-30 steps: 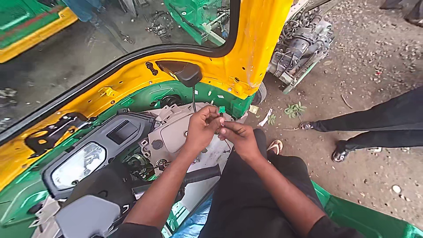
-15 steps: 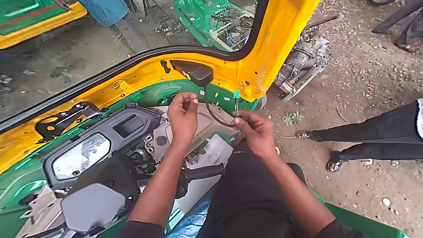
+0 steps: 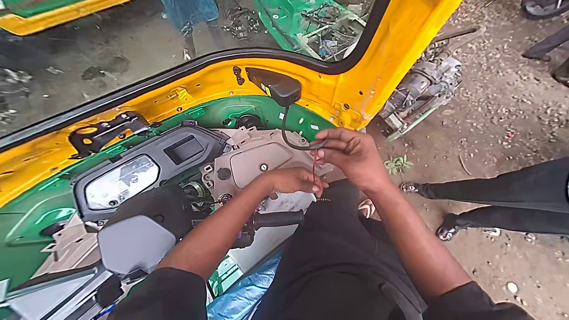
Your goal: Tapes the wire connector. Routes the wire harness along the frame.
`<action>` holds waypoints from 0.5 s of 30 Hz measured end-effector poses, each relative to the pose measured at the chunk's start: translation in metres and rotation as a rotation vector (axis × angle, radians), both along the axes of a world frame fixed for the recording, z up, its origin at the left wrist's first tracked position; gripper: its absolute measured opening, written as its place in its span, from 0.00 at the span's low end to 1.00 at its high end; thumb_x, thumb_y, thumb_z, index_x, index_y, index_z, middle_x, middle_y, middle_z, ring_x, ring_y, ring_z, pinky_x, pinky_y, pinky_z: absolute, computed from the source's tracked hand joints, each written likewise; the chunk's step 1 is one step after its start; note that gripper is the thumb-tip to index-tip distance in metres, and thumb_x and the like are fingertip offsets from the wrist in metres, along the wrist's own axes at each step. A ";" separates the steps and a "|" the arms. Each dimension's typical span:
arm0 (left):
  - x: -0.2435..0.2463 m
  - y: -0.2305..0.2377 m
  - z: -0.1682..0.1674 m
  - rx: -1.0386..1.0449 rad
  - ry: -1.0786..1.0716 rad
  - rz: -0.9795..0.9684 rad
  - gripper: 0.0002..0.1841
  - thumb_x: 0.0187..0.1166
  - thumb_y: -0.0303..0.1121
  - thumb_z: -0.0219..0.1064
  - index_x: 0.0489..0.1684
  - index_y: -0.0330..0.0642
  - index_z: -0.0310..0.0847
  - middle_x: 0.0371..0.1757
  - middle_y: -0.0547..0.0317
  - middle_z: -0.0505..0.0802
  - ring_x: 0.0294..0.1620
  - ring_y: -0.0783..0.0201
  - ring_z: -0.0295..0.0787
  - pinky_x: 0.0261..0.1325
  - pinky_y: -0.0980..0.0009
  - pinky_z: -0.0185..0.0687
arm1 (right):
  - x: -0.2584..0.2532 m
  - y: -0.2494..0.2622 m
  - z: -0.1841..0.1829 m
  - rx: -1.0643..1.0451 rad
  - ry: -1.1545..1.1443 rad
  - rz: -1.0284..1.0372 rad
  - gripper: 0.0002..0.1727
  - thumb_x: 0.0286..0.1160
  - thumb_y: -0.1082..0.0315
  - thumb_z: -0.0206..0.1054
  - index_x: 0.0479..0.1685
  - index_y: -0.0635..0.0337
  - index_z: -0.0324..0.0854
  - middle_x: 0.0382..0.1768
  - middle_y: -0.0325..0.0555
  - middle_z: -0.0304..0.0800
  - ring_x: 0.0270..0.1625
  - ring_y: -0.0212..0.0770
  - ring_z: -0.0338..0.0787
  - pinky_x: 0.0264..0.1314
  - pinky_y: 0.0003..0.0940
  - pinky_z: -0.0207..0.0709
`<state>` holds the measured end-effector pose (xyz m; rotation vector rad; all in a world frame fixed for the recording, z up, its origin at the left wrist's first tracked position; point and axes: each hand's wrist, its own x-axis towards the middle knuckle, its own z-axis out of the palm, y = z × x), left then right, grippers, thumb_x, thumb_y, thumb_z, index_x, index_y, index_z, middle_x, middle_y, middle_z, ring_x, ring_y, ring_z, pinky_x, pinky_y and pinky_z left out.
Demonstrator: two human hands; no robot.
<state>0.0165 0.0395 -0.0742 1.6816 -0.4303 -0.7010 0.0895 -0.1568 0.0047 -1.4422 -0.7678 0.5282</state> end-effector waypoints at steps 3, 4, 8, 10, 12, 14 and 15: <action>-0.007 0.022 0.023 0.072 0.081 0.175 0.15 0.91 0.29 0.51 0.41 0.34 0.85 0.36 0.57 0.93 0.38 0.69 0.90 0.50 0.69 0.86 | 0.010 0.004 -0.024 -0.219 -0.113 -0.127 0.09 0.83 0.72 0.67 0.56 0.60 0.87 0.36 0.46 0.96 0.27 0.40 0.94 0.28 0.34 0.91; -0.013 0.035 0.032 0.088 0.084 0.263 0.15 0.90 0.29 0.51 0.42 0.33 0.86 0.32 0.55 0.93 0.33 0.67 0.90 0.45 0.68 0.88 | 0.014 0.007 -0.033 -0.295 -0.142 -0.136 0.09 0.85 0.68 0.66 0.56 0.57 0.89 0.33 0.43 0.96 0.24 0.39 0.92 0.24 0.33 0.89; -0.027 0.085 0.066 0.211 -0.052 0.595 0.15 0.91 0.28 0.52 0.47 0.34 0.87 0.23 0.54 0.88 0.23 0.64 0.87 0.33 0.67 0.89 | 0.037 0.047 -0.065 -0.388 -0.362 -0.133 0.12 0.81 0.65 0.66 0.55 0.48 0.93 0.34 0.35 0.94 0.28 0.31 0.87 0.34 0.37 0.83; -0.020 0.099 0.077 0.381 -0.106 0.701 0.14 0.92 0.31 0.55 0.46 0.36 0.89 0.24 0.55 0.90 0.23 0.64 0.89 0.31 0.67 0.91 | 0.051 0.081 -0.077 -0.346 -0.480 -0.158 0.12 0.82 0.66 0.63 0.52 0.50 0.92 0.36 0.36 0.94 0.32 0.31 0.89 0.39 0.38 0.85; -0.007 0.109 0.085 0.636 -0.145 0.792 0.14 0.91 0.35 0.58 0.41 0.41 0.91 0.26 0.58 0.93 0.24 0.66 0.91 0.34 0.64 0.93 | 0.062 0.117 -0.089 -0.350 -0.621 -0.184 0.13 0.84 0.67 0.61 0.53 0.54 0.92 0.36 0.41 0.94 0.34 0.36 0.90 0.41 0.39 0.83; 0.007 0.120 0.087 0.856 -0.191 0.837 0.15 0.90 0.38 0.59 0.40 0.46 0.92 0.30 0.60 0.95 0.30 0.64 0.93 0.42 0.56 0.91 | 0.073 0.150 -0.104 -0.429 -0.753 -0.186 0.13 0.84 0.68 0.59 0.53 0.57 0.90 0.40 0.47 0.95 0.44 0.45 0.94 0.51 0.47 0.87; 0.015 0.125 0.087 0.933 -0.206 0.839 0.15 0.90 0.38 0.59 0.42 0.47 0.93 0.34 0.57 0.95 0.35 0.59 0.93 0.48 0.48 0.88 | 0.079 0.164 -0.111 -0.487 -0.792 -0.167 0.13 0.84 0.69 0.58 0.51 0.58 0.89 0.43 0.50 0.95 0.48 0.48 0.95 0.55 0.49 0.87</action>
